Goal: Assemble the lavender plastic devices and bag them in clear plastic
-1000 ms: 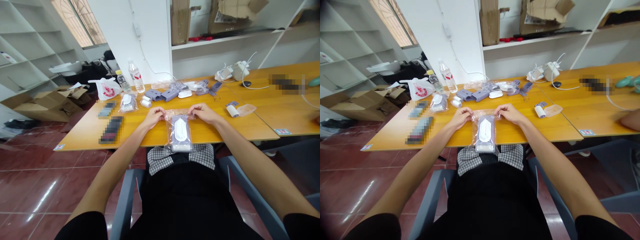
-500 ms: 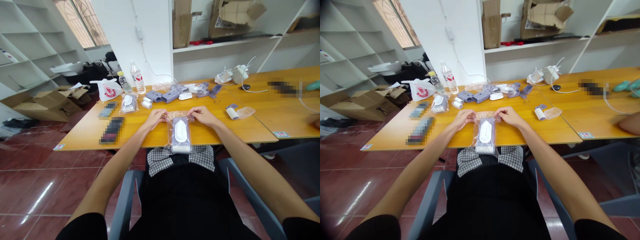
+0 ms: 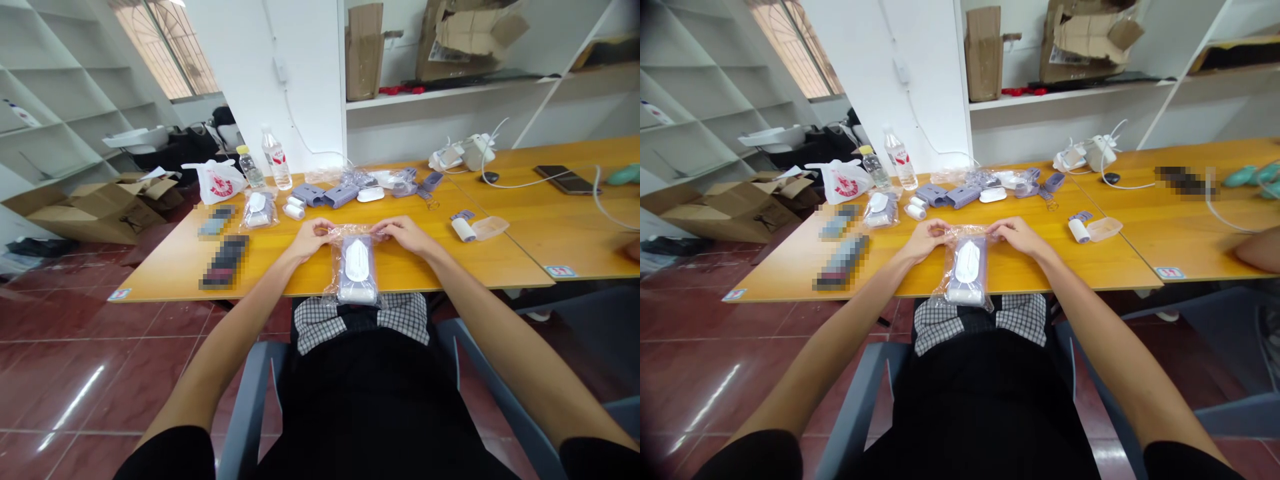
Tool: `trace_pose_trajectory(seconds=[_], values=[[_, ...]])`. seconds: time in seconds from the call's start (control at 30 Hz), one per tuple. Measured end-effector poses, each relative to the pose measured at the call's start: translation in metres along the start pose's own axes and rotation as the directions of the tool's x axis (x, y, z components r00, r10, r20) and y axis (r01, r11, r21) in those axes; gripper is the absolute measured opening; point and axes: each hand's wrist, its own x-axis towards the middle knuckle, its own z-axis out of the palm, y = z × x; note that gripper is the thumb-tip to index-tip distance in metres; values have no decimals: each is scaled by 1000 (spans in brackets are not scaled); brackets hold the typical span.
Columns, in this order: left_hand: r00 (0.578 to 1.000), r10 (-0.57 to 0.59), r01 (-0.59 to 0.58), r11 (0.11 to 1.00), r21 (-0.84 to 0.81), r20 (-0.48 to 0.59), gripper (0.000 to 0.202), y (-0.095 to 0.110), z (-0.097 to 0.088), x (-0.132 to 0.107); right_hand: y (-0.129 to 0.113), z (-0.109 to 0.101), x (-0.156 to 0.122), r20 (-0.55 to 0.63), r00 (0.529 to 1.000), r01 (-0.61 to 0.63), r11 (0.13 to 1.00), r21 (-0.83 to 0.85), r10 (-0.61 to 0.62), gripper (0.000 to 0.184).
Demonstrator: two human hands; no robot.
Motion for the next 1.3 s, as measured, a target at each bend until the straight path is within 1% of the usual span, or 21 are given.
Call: trace_pose_trajectory(seconds=[0.1,0.2,0.37,0.43,0.5,0.53,0.57,0.6,0.63,0.67,0.7,0.73,0.77,0.8,0.87,0.93,0.97,1.07,1.17,1.23,1.3], values=[[999,22,-20,998,59,-39,33,-2,-1,1,0,2,-2,22,1000,22,1000,-17,-22,30],[997,44,-38,994,99,-66,28,-3,-1,2,4,4,-2,17,1000,21,1000,-14,-21,38],[993,81,-65,981,185,-81,24,-1,-2,4,10,4,2,18,1000,4,1000,5,-4,40],[989,109,-83,970,229,-102,23,3,-4,4,12,4,3,21,1000,15,1000,-23,-14,40],[975,182,-136,944,300,-129,21,9,-5,1,11,5,1,-1,999,48,994,-96,-49,41],[961,242,-182,917,354,-133,20,13,-5,-1,9,6,0,-27,996,77,985,-153,-82,42],[938,324,-246,870,427,-119,18,17,-3,-3,6,7,-3,-58,990,114,968,-224,-130,43],[910,407,-317,805,502,-79,16,22,-1,-6,1,9,-6,-95,977,154,940,-303,-191,43],[881,473,-382,737,558,-22,15,26,3,-10,-3,12,-10,-122,957,196,901,-386,-261,43],[858,511,-442,675,591,57,17,30,7,-14,-9,15,-15,-130,934,238,851,-468,-333,43],[843,517,-491,631,601,146,21,33,12,-18,-14,18,-21,-132,910,271,804,-529,-393,44],[838,494,-523,608,597,230,29,37,17,-22,-20,22,-26,-95,901,301,767,-567,-424,48],[838,444,-542,604,585,318,37,39,21,-26,-24,26,-32,-7,908,334,733,-592,-419,56],[838,378,-545,613,572,394,44,40,24,-29,-28,29,-37,77,923,344,716,-608,-378,62],[848,238,-502,647,574,473,57,40,26,-34,-31,35,-45,184,949,313,715,-625,-255,72],[864,128,-431,688,584,486,68,37,23,-38,-30,39,-49,250,956,280,718,-637,-151,76],[869,86,-396,712,581,487,73,36,19,-39,-29,40,-50,274,955,274,712,-646,-118,78],[874,4,-317,762,565,486,83,32,11,-45,-26,40,-53,323,943,286,677,-678,-75,85],[875,-24,-299,758,579,483,86,31,7,-51,-25,39,-59,341,939,281,660,-697,-40,87],[879,-18,-301,753,585,477,87,30,6,-53,-24,37,-61,341,940,264,658,-705,-12,87],[889,1,-294,767,570,458,87,27,3,-49,-24,34,-61,335,942,241,662,-709,15,88]])
